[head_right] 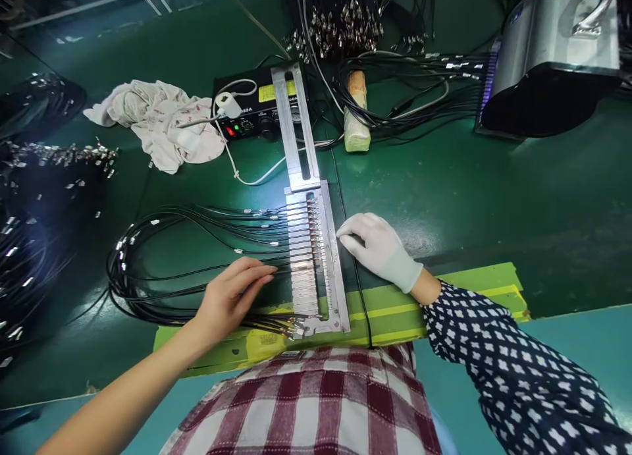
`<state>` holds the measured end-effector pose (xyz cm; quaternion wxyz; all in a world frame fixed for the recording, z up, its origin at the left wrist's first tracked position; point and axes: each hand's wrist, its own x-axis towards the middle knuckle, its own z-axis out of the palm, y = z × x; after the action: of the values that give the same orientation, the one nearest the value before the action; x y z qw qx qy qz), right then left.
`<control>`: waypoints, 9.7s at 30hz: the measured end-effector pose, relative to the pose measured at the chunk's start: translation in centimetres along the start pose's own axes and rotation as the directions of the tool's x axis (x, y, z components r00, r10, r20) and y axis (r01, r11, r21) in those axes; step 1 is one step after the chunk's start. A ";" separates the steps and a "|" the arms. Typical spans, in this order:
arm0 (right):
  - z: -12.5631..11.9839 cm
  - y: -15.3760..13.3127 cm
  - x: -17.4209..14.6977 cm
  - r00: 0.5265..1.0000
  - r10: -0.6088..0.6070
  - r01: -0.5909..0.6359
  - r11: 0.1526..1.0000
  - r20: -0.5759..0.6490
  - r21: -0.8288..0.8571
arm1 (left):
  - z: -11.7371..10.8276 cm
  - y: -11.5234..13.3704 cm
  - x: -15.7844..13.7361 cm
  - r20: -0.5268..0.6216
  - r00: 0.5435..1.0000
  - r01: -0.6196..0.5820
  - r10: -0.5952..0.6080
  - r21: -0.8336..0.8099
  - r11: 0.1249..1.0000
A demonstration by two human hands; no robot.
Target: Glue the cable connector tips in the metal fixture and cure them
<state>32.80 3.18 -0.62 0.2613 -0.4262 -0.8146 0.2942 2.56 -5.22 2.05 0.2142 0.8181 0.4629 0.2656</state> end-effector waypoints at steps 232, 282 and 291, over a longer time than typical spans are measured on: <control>0.3 -1.5 -3.2 0.997 0.061 -0.061 0.998 0.044 -0.008 | 3.9 2.4 0.2 0.095 0.902 -0.425 0.420 0.362 0.830; 0.3 -1.7 -2.8 0.997 0.068 -0.067 0.997 0.042 -0.039 | 2.8 1.2 -3.5 0.105 0.975 -0.210 0.197 0.124 0.970; 0.2 -1.7 -2.7 0.996 0.076 -0.075 0.997 0.047 -0.025 | 3.4 1.7 -2.3 0.124 0.951 -0.303 0.284 0.191 0.934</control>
<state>33.10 -0.01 -0.02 0.2254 -0.4524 -0.8074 0.3044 4.89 -8.40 -0.09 0.1072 0.9075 0.3500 0.2061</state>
